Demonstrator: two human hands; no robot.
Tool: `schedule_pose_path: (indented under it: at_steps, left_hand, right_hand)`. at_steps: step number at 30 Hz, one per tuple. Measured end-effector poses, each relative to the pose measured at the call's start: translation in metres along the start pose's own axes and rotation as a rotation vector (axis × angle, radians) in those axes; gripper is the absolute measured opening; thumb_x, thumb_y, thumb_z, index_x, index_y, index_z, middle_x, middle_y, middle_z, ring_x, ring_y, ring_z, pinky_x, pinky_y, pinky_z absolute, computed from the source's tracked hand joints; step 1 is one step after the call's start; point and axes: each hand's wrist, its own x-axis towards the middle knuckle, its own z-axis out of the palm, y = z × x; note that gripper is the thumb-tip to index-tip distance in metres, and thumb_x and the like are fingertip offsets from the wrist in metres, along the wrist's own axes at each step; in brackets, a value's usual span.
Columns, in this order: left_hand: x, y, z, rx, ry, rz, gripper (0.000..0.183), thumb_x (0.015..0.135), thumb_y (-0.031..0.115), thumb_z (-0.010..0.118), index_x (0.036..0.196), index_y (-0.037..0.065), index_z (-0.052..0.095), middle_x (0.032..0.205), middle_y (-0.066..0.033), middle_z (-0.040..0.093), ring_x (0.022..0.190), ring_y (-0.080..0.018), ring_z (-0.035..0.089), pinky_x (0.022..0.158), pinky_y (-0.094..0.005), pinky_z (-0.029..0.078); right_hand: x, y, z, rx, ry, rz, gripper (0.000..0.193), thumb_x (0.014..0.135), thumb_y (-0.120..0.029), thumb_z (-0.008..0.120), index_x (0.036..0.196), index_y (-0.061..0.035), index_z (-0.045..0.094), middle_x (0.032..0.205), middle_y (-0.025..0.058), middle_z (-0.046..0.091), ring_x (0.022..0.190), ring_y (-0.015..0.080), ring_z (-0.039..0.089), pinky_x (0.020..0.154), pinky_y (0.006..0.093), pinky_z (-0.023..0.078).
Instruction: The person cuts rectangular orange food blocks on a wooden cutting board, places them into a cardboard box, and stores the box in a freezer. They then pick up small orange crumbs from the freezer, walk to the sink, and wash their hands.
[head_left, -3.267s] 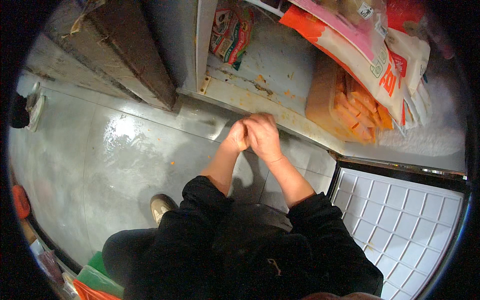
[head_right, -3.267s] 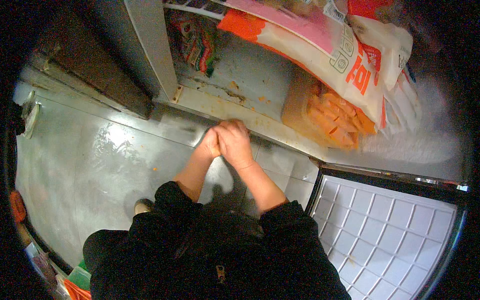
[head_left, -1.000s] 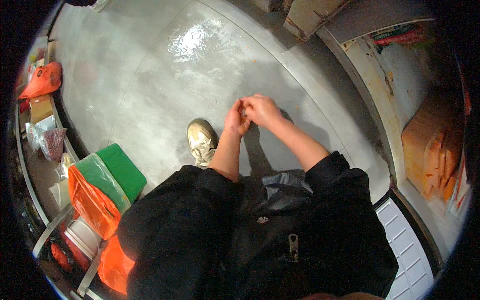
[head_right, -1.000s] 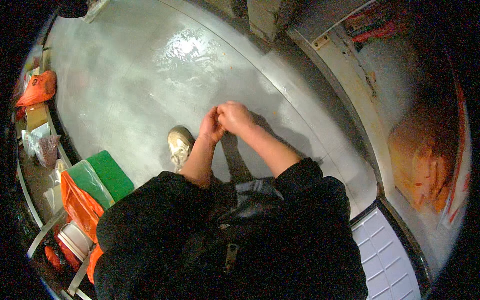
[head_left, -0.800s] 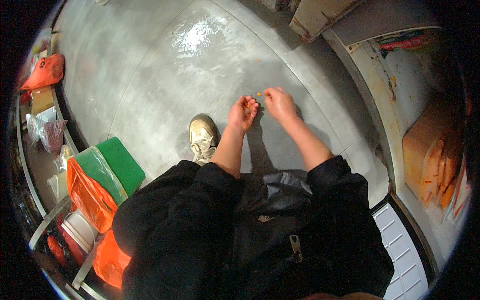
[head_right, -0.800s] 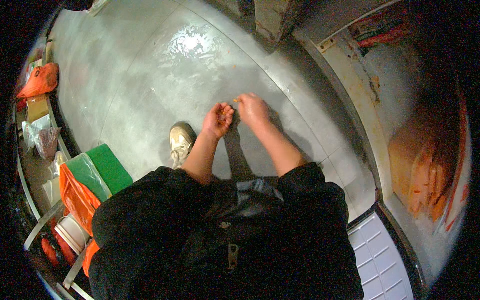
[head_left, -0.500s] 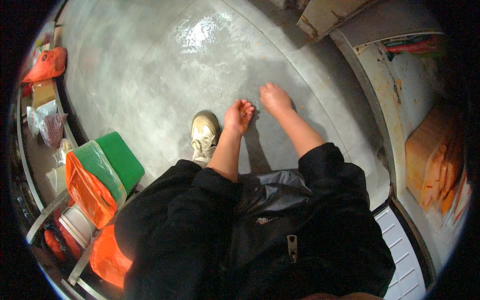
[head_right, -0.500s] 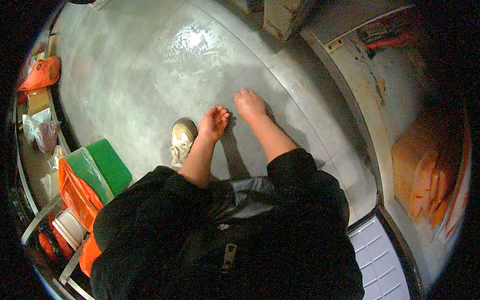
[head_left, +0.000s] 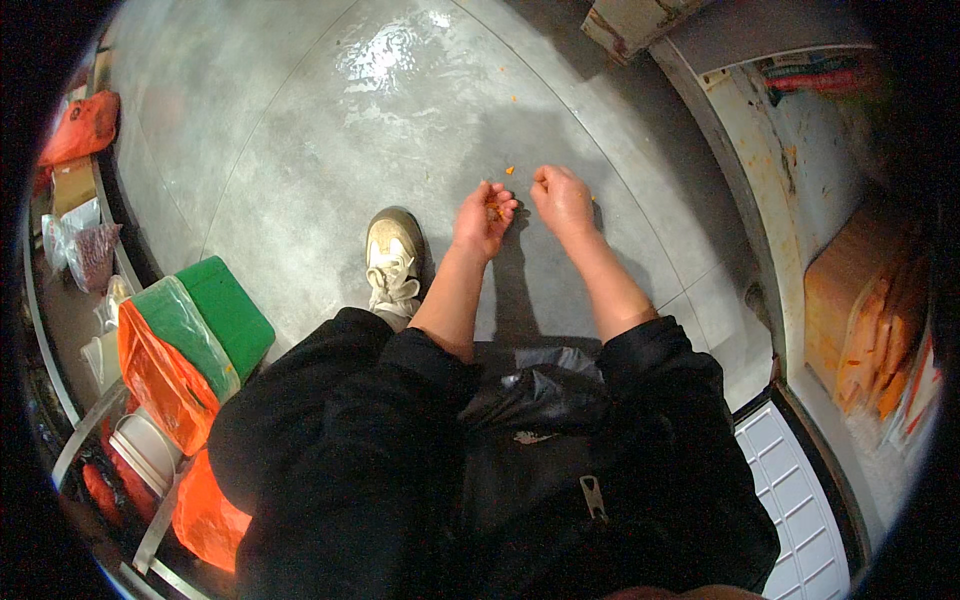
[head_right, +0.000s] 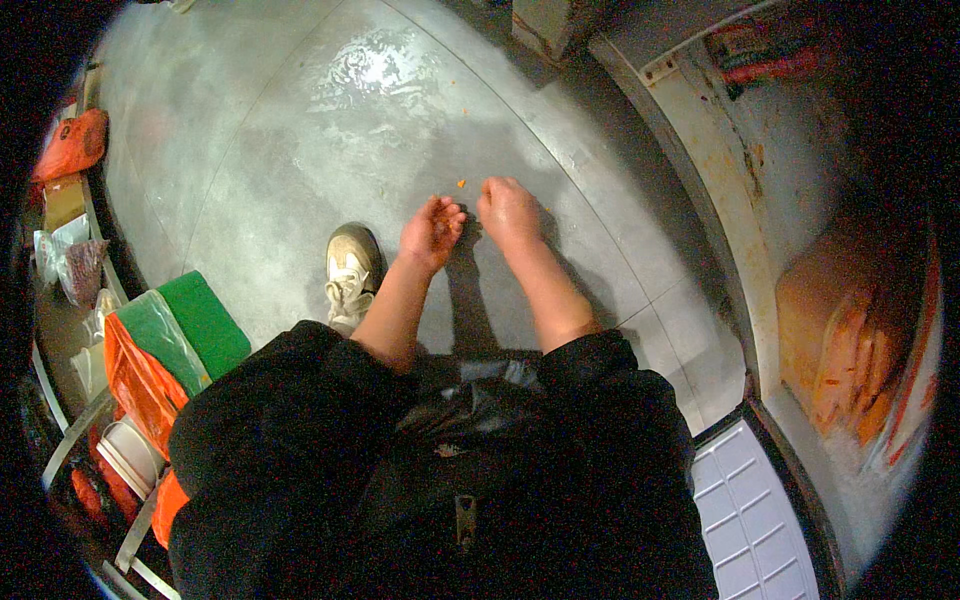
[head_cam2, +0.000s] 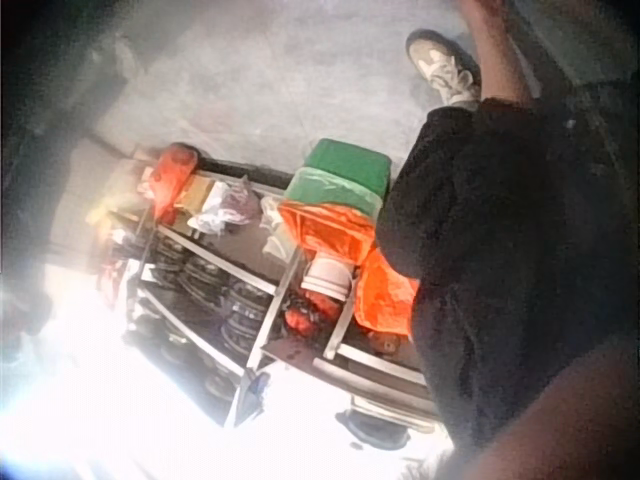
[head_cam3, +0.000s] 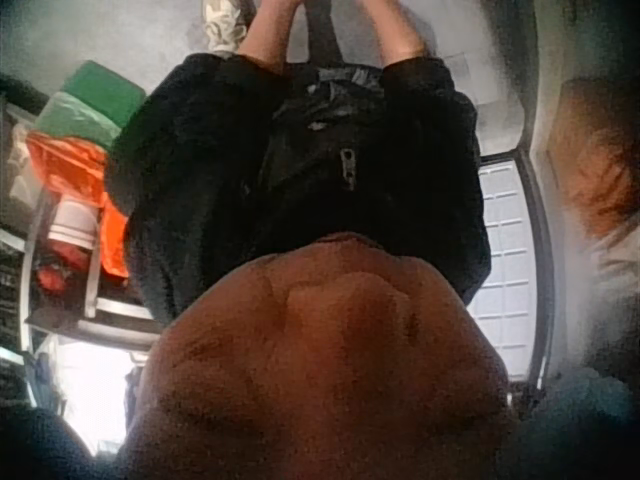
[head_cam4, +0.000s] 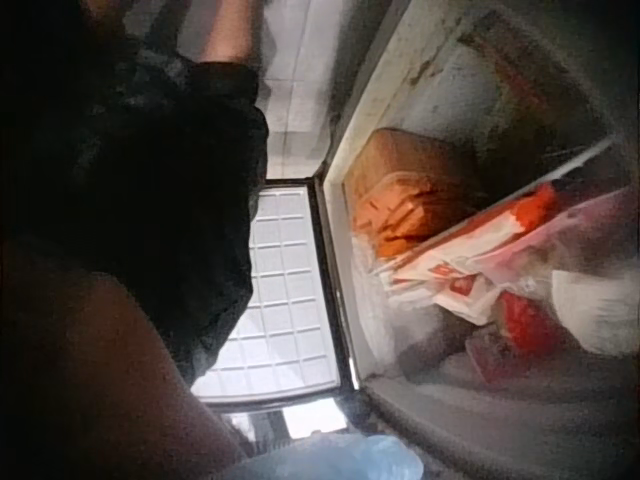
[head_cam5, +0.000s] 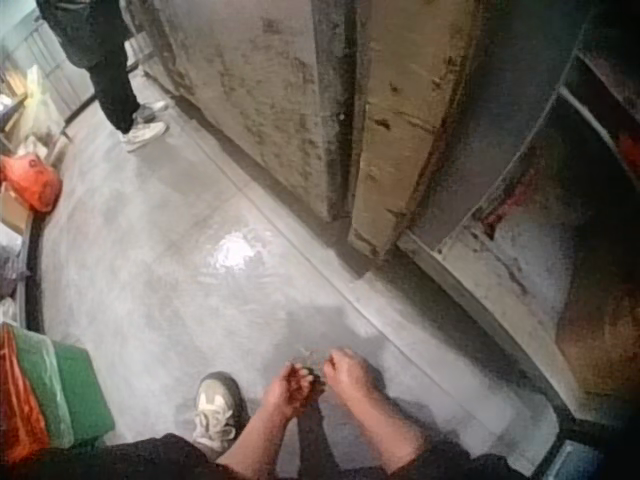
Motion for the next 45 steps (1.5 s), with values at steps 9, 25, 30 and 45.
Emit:
schedule_pose_path:
  at_steps: [9, 25, 30, 45]
  left_hand:
    - [-0.019, -0.008, -0.019, -0.056, 0.064, 0.054, 0.023, 0.096, 0.023, 0.044, 0.096, 0.002, 0.053, 0.083, -0.0094, 0.059, 0.075, -0.0225, 0.059, 0.065, -0.0283, 0.050]
    - [-0.031, -0.022, 0.015, 0.011, -0.059, -0.092, 0.021, 0.094, 0.019, 0.043, 0.097, 0.001, 0.053, 0.089, -0.0090, 0.058, 0.085, -0.0188, 0.058, 0.078, -0.0326, 0.051]
    - [-0.019, -0.013, 0.042, 0.027, -0.124, -0.124, 0.022, 0.094, 0.020, 0.045, 0.095, 0.000, 0.054, 0.091, -0.0121, 0.061, 0.085, -0.0254, 0.061, 0.071, -0.0303, 0.054]
    - [-0.137, -0.071, 0.024, 0.621, -0.050, -0.297, 0.013, 0.084, 0.015, 0.057, 0.079, 0.002, 0.058, 0.071, -0.0061, 0.060, 0.063, -0.0141, 0.055, 0.056, -0.0258, 0.041]
  right_hand:
    - [0.025, -0.013, 0.031, -0.426, -0.073, -0.257, 0.012, 0.080, -0.011, 0.053, 0.085, -0.0051, 0.062, 0.087, 0.0123, 0.060, 0.080, 0.0329, 0.061, 0.070, 0.0413, 0.053]
    - [-0.054, -0.038, -0.013, 0.132, -0.096, -0.024, 0.010, 0.078, -0.012, 0.059, 0.083, -0.0053, 0.063, 0.084, 0.0147, 0.062, 0.076, 0.0338, 0.060, 0.067, 0.0406, 0.050]
    - [-0.095, -0.025, -0.068, 0.296, 0.257, 0.317, 0.014, 0.083, -0.012, 0.064, 0.094, -0.0028, 0.066, 0.078, 0.0015, 0.062, 0.069, 0.0072, 0.055, 0.065, 0.0231, 0.047]
    - [-0.199, -0.076, -0.162, 0.315, 1.060, 0.790, 0.016, 0.086, -0.004, 0.061, 0.100, 0.0022, 0.061, 0.079, 0.0041, 0.061, 0.068, 0.0082, 0.054, 0.061, 0.0202, 0.044]
